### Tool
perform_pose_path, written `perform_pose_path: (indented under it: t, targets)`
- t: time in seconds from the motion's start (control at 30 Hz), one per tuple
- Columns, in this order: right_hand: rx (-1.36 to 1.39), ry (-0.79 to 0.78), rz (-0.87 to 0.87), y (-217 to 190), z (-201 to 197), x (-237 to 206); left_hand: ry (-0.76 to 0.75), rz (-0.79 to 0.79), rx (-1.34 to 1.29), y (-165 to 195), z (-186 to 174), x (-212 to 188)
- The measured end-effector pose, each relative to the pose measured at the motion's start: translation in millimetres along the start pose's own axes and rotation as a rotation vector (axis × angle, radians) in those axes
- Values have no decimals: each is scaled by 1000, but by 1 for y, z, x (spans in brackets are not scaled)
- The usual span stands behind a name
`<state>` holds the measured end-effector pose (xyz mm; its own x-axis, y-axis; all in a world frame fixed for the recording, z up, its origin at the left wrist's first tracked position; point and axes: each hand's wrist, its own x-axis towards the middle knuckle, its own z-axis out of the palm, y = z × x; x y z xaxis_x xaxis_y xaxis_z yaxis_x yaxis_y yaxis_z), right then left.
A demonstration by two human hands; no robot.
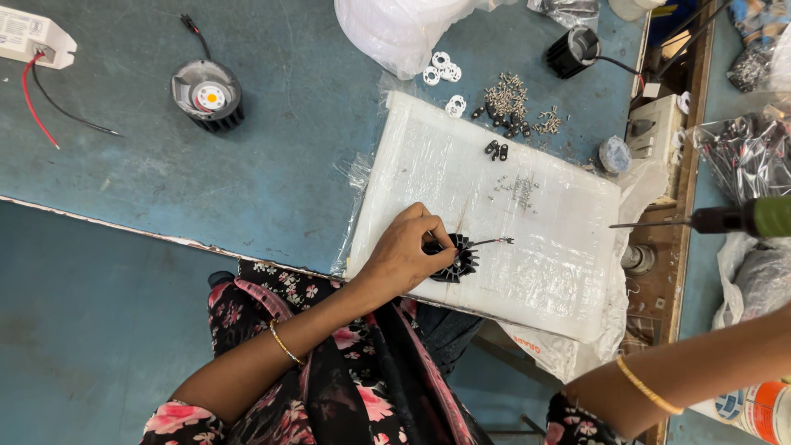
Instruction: The person assembles LED light fixtures by placing washers and screws into a black heat sink, then using a green electric screwdriver to fasten them. They repeat this process for multiple units, handling washers, screws, and the screwdriver throughout.
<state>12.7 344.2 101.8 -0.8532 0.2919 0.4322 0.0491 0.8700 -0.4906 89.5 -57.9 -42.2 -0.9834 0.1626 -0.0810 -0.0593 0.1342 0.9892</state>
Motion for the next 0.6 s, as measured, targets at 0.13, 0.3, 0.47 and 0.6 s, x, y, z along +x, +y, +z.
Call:
perform_pose_path:
  t: [0.13, 0.3, 0.47, 0.6]
  targets:
    - [401, -235, 140, 6, 2, 29, -4, -16, 38, 3, -2, -2]
    - [1179, -323, 33, -16, 14, 16, 23, 35, -8, 0, -4, -6]
    - [1588, -417, -247, -58, 20, -48, 4, 2, 20, -1, -5, -3]
    - [1426, -398, -371, -88, 27, -91, -14, -25, 21, 0, -7, -3]
